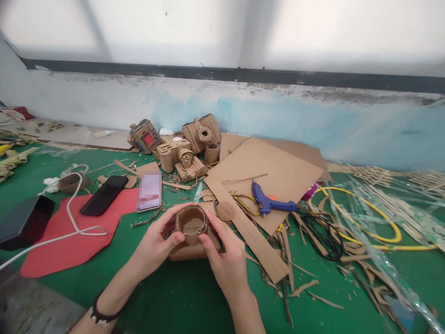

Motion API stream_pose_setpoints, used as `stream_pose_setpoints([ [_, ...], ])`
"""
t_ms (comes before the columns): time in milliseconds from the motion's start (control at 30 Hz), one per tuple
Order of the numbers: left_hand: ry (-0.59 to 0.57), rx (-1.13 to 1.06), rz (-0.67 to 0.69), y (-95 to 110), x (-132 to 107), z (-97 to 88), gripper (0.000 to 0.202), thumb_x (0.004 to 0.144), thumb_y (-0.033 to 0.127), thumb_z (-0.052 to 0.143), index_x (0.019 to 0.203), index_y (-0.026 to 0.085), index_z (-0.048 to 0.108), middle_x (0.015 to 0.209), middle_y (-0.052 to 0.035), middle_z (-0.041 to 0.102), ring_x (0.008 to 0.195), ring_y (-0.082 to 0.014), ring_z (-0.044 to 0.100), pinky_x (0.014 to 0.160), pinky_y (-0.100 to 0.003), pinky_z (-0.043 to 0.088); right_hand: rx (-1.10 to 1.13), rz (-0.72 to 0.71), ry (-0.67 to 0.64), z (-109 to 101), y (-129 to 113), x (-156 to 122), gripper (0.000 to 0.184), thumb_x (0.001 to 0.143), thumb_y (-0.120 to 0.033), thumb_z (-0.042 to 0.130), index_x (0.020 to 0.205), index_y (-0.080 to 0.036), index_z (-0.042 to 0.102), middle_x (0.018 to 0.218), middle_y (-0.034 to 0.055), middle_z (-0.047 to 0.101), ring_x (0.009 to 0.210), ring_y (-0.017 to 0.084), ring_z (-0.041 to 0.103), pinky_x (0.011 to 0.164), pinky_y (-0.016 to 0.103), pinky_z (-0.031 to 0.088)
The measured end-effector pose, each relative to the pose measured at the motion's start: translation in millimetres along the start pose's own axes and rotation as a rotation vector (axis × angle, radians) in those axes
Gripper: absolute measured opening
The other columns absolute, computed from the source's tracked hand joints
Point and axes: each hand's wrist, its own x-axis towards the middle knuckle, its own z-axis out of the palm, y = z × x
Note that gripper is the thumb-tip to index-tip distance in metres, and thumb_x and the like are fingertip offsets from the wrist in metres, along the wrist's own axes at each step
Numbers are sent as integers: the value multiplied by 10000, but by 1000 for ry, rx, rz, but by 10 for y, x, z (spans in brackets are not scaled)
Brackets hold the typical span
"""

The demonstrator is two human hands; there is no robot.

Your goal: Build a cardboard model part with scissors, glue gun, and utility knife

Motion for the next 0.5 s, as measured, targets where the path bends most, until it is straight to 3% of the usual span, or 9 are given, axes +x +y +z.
stream_pose_setpoints([
  [300, -24, -49, 17, -10, 13, -25, 759, 884, 662, 824, 1480, 214, 681, 1563, -164, 675, 1438, -369, 659, 1203, -425, 552, -4, -30, -7, -6, 11, 7, 417, 1050, -226, 705, 1463, -286, 717, 1349, 67, 819, 1184, 240, 819, 1054, 326, 655],
  [500, 0, -209, 47, -38, -6, -63, 616, 885, 521, 895, 1424, 265, 743, 1562, -127, 686, 1442, -340, 662, 1204, -416, 561, 21, -33, 10, 12, 28, -24, 440, 1052, -241, 714, 1487, -303, 692, 1363, 60, 811, 1195, 224, 812, 1048, 306, 653],
])
